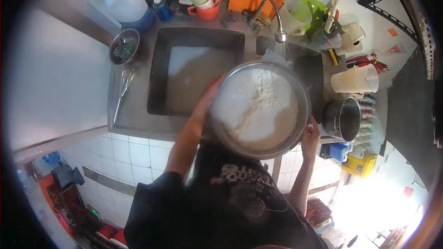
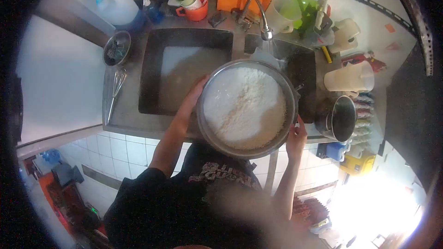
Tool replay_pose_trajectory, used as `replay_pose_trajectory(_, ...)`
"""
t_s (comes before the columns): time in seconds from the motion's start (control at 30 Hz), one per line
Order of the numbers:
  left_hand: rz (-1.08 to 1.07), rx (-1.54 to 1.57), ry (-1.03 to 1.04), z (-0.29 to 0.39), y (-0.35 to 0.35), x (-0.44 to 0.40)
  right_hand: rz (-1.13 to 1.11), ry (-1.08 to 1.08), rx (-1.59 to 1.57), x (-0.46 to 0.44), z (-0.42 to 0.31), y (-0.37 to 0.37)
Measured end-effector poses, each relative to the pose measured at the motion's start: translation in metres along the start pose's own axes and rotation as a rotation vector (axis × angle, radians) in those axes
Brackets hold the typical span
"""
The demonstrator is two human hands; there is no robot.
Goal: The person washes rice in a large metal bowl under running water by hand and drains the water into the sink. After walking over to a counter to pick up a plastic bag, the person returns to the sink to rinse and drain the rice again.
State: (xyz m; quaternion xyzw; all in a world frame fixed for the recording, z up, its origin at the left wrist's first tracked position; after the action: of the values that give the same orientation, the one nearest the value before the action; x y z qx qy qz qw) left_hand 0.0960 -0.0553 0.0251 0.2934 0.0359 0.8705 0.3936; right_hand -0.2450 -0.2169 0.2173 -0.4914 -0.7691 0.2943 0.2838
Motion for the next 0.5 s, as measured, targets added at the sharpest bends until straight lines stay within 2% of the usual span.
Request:
replay_pose_trajectory(0.03,0.026,-0.051,0.088,0.006,-0.005,0.006,-0.005,0.027,-0.071,0.000,0.015,0.009)
replay_pose_trajectory(0.07,0.023,-0.075,0.084,0.002,-0.012,0.008,-0.002,0.041,-0.090,-0.005,0.039,0.025)
replay_pose_trajectory(0.13,0.078,0.036,0.158,0.004,-0.028,0.014,0.034,0.045,-0.252,-0.017,0.067,0.052)
replay_pose_trajectory(0.17,0.071,0.006,0.155,0.008,-0.028,0.017,0.086,-0.027,-0.062,-0.020,0.061,0.057)
replay_pose_trajectory(0.3,0.306,-0.551,0.273,0.054,-0.018,0.048,0.133,-0.013,-0.237,-0.069,0.113,0.096)
replay_pose_trajectory(0.33,0.387,-0.747,0.332,0.061,-0.012,0.057,0.003,0.020,-0.441,-0.090,0.122,0.108)
replay_pose_trajectory(0.37,0.402,-0.731,0.246,0.101,0.025,0.092,-0.124,0.054,-0.639,-0.090,0.130,0.119)
replay_pose_trajectory(0.4,0.376,-0.749,0.236,0.096,0.017,0.098,-0.106,0.080,-0.645,-0.072,0.128,0.114)
replay_pose_trajectory(0.47,0.490,-0.736,0.350,0.112,-0.020,0.088,0.124,-0.041,-0.558,-0.073,0.073,0.084)
replay_pose_trajectory(0.5,0.497,-0.675,0.352,0.118,-0.029,0.098,0.157,-0.011,-0.607,-0.066,0.057,0.085)
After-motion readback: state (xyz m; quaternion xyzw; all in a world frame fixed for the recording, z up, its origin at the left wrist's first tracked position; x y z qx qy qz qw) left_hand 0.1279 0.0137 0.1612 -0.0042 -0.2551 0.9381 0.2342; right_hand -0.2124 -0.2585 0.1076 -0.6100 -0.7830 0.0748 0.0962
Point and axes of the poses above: each hand's wrist, its own x-axis away from the middle knuckle, its own y-axis out of the palm, z = x × y, the point moved 8 cm from there along -x, towards the middle knuckle, and after that the axes turned 4 degrees about x, right-handed, at the moved point
